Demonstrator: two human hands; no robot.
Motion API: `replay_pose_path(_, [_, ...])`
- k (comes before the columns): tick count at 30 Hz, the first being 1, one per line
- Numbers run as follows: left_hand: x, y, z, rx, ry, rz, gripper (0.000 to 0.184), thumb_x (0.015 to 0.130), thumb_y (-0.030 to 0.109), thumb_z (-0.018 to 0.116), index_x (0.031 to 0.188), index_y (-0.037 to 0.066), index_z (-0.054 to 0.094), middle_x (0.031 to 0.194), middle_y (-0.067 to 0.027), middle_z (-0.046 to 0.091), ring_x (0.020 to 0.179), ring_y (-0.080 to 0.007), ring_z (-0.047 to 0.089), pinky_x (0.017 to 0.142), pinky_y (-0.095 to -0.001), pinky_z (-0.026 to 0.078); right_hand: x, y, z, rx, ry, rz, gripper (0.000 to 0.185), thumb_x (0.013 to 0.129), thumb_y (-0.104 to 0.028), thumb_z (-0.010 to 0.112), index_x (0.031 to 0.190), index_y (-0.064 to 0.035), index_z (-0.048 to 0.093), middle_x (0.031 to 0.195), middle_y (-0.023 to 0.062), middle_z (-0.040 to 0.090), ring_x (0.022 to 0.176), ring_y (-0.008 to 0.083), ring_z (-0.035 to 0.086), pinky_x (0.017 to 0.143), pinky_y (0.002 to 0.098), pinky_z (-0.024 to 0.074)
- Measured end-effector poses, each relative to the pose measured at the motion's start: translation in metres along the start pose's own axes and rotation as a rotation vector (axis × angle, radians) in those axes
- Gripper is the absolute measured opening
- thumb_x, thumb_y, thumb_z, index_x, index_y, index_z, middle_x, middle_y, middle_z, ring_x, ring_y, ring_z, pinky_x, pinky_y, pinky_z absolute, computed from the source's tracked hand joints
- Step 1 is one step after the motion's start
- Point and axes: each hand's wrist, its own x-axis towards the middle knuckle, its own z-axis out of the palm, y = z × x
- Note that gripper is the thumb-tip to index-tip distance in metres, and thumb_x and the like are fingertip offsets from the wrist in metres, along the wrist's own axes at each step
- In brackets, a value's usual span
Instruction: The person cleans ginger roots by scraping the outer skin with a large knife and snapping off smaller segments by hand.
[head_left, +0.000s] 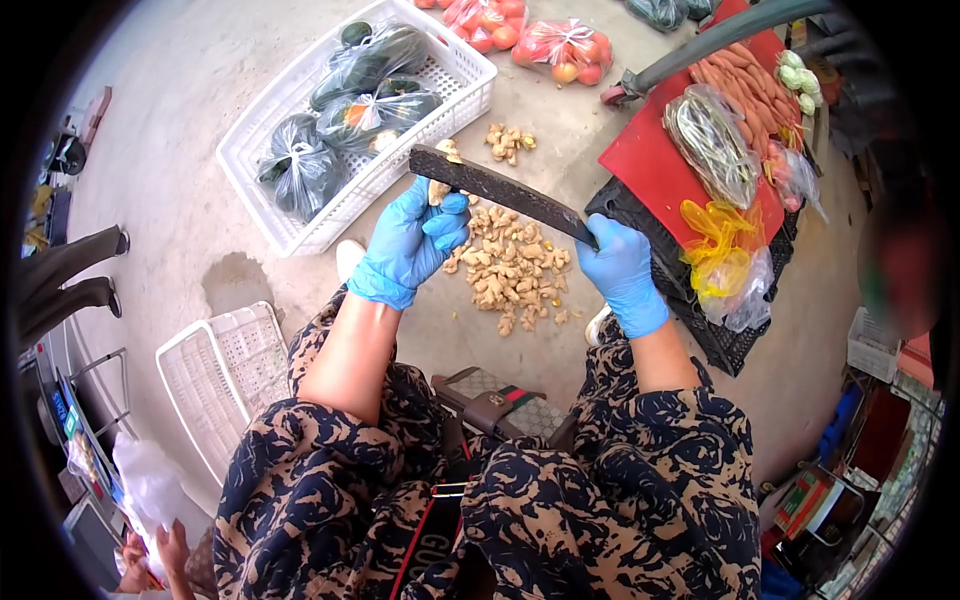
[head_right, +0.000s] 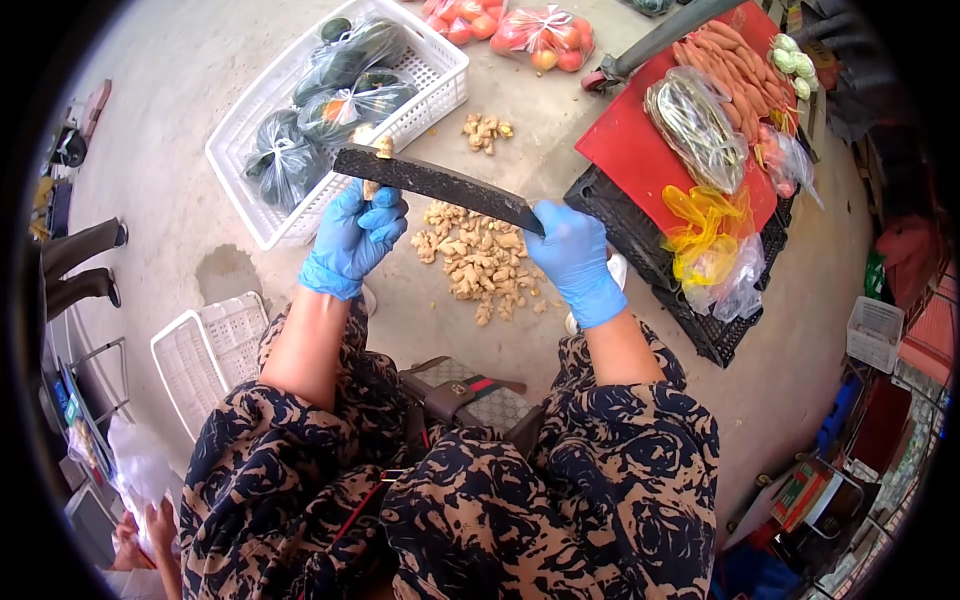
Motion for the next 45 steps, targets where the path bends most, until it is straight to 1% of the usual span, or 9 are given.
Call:
replay_pose_path(5, [-0.001,0.000,0.007,0.090,0.078,0.007,0.032,0.093,0.037,0.041,0.097,0.007,0.050,0.067,0.0007,0.044,0.048,-0.0048,0.030,0.046,-0.0205,0.028,0.002,0.000,-0.004,-0.014,-0.071,0.116,0.019,0.072,-0.023,0.063,0.069,-0.0056,0.058,0.062,0.0159,0.057,0.060,0.0337,0.058,0.053,0.0403,0.0466])
replay_pose_path(6, [-0.002,0.003,0.005,0.039,-0.066,0.008,0.031,0.093,0.036,0.042,0.099,0.006,0.049,0.068,-0.0016,0.048,0.050,-0.0073,0.038,0.046,-0.0214,0.032,0.001,0.009,-0.002,-0.048,-0.089,0.179,0.022,0.074,-0.026,0.062,0.068,-0.0052,0.058,0.062,0.0166,0.057,0.060,0.0343,0.059,0.054,0.0411,0.0468])
replay_pose_path(8, [-0.017,0.005,0.019,0.379,-0.086,0.176,0.032,0.092,0.035,0.045,0.100,0.004,0.050,0.073,-0.0052,0.053,0.052,-0.0079,0.043,0.043,-0.0216,0.035,0.004,0.031,-0.004,-0.101,-0.182,0.371,0.032,0.080,-0.033,0.058,0.068,-0.0040,0.060,0.061,0.0191,0.057,0.063,0.0361,0.059,0.057,0.0433,0.0473])
replay_pose_path(11, [-0.020,0.018,0.011,0.480,-0.155,0.145,0.037,0.092,0.032,0.043,0.114,0.002,0.045,0.102,-0.0185,0.059,0.080,-0.0237,0.063,0.057,-0.0270,0.051,0.009,0.043,-0.007,-0.008,-0.124,0.427,0.034,0.081,-0.035,0.058,0.071,-0.0017,0.061,0.060,0.0191,0.057,0.060,0.0357,0.058,0.055,0.0411,0.0451])
replay_pose_path(15, [-0.014,0.019,0.025,0.530,-0.113,0.135,0.045,0.090,0.024,0.049,0.123,-0.003,0.036,0.119,-0.0253,0.050,0.086,-0.0221,0.062,0.068,-0.0246,0.053,0.014,0.029,-0.001,0.347,-0.023,0.497,0.040,0.082,-0.037,0.058,0.074,0.0019,0.062,0.056,0.0154,0.055,0.051,0.0283,0.055,0.051,0.0365,0.0421])
replay_pose_path(17, [-0.012,0.013,0.033,0.613,0.002,0.170,0.050,0.086,0.024,0.056,0.125,-0.002,0.036,0.115,-0.0230,0.052,0.079,-0.0171,0.060,0.061,-0.0219,0.049,0.018,0.018,-0.005,0.441,-0.017,0.507,0.042,0.082,-0.038,0.060,0.076,0.0037,0.062,0.052,0.0111,0.053,0.047,0.0179,0.051,0.049,0.0319,0.0408])
replay_pose_path(28, [0.004,0.009,0.011,0.879,0.165,0.272,0.042,0.081,0.014,0.062,0.117,0.001,0.046,0.111,-0.0134,0.057,0.072,-0.0082,0.050,0.060,-0.0195,0.042,0.018,0.007,0.002,0.533,0.010,0.481,0.040,0.081,-0.038,0.061,0.079,0.0018,0.064,0.053,0.0076,0.054,0.048,0.0137,0.051,0.048,0.0300,0.0408])
replay_pose_path(38, [0.007,-0.003,0.014,0.993,0.162,0.509,0.021,0.077,0.002,0.063,0.096,0.001,0.053,0.104,-0.0082,0.059,0.089,-0.0122,0.056,0.081,-0.0248,0.046,0.015,-0.008,-0.002,0.607,-0.042,0.490,0.037,0.082,-0.033,0.063,0.081,0.0039,0.063,0.053,0.0056,0.055,0.048,0.0086,0.047,0.046,0.0267,0.0387])
replay_pose_path(45, [0.009,-0.003,0.011,0.793,0.213,0.301,0.022,0.082,0.012,0.060,0.100,0.002,0.053,0.101,-0.0076,0.059,0.090,-0.0147,0.057,0.077,-0.0258,0.046,0.014,-0.025,-0.011,0.403,0.065,0.132,0.027,0.076,-0.024,0.067,0.066,-0.0012,0.055,0.052,0.0091,0.052,0.044,0.0191,0.049,0.043,0.0284,0.0376])
